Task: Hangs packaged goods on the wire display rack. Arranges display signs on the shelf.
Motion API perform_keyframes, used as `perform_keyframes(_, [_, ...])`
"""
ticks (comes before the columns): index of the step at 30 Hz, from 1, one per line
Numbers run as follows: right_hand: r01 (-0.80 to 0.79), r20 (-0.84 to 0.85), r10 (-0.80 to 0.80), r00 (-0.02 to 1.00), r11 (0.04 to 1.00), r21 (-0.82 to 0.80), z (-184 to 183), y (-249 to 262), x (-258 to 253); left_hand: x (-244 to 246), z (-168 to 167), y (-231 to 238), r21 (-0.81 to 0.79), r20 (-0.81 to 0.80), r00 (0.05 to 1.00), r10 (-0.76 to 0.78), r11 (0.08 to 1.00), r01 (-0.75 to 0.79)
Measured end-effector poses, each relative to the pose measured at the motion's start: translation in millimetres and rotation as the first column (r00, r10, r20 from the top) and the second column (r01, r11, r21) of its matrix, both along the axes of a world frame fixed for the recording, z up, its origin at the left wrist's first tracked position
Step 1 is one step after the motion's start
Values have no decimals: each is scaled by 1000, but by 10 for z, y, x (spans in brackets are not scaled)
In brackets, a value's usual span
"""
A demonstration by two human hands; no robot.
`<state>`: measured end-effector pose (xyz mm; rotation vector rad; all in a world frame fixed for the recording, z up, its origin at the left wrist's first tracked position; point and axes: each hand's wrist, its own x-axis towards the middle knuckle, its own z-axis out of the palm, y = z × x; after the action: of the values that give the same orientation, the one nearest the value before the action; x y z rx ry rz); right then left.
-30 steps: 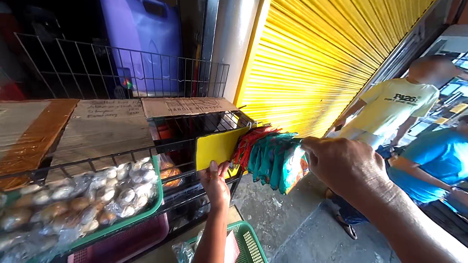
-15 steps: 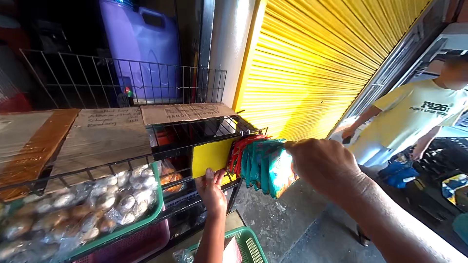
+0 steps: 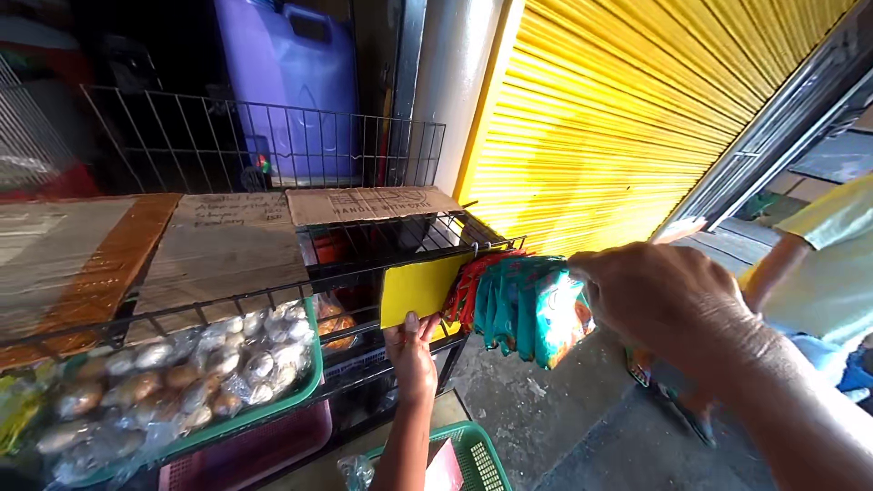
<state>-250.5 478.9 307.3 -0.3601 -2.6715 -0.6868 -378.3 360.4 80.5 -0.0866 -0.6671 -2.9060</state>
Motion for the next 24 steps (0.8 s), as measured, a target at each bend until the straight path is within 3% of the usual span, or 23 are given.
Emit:
perform_keyframes(4, [17,46,-20,999,999,52,173,-28,-61,83,36,48,21,18,1000,21,1000,-22])
perform_keyframes(8, [-66,109,53,993,991,118,139,12,-38,58,67,84,57,40,998,39,998,-41])
perform_keyframes(10, [-110,109,101,989,990,87,-25,-16,27,10,66,76,53,49,998,36,998,-38])
perform_keyframes(14, [-53,40,52,998,998,37,-563,-143,129,-56,41,35,33,62,998,-8,999,6])
perform_keyframes(17, [-26,-53,26,998,1000,7,-805,-182,148,-40,-11,-55,-89,93,992,-86,992,94])
perform_keyframes(19, [-17,-65,16,998,1000,-18,-833,-208,173,105,-116,-207,-330,70,997,21,944,3])
perform_keyframes(20, [-19,-64,16,998,999,-36,-831,-225,180,208,-144,-316,-484,13,984,178,862,-149])
perform_keyframes(22, [-46,-77,41,996,997,-64,-817,-231,183,355,-45,-580,-665,-313,861,401,555,-500])
perform_keyframes(24, [-89,-102,80,992,992,-94,-800,-181,196,317,236,-861,-656,-668,663,338,153,-739])
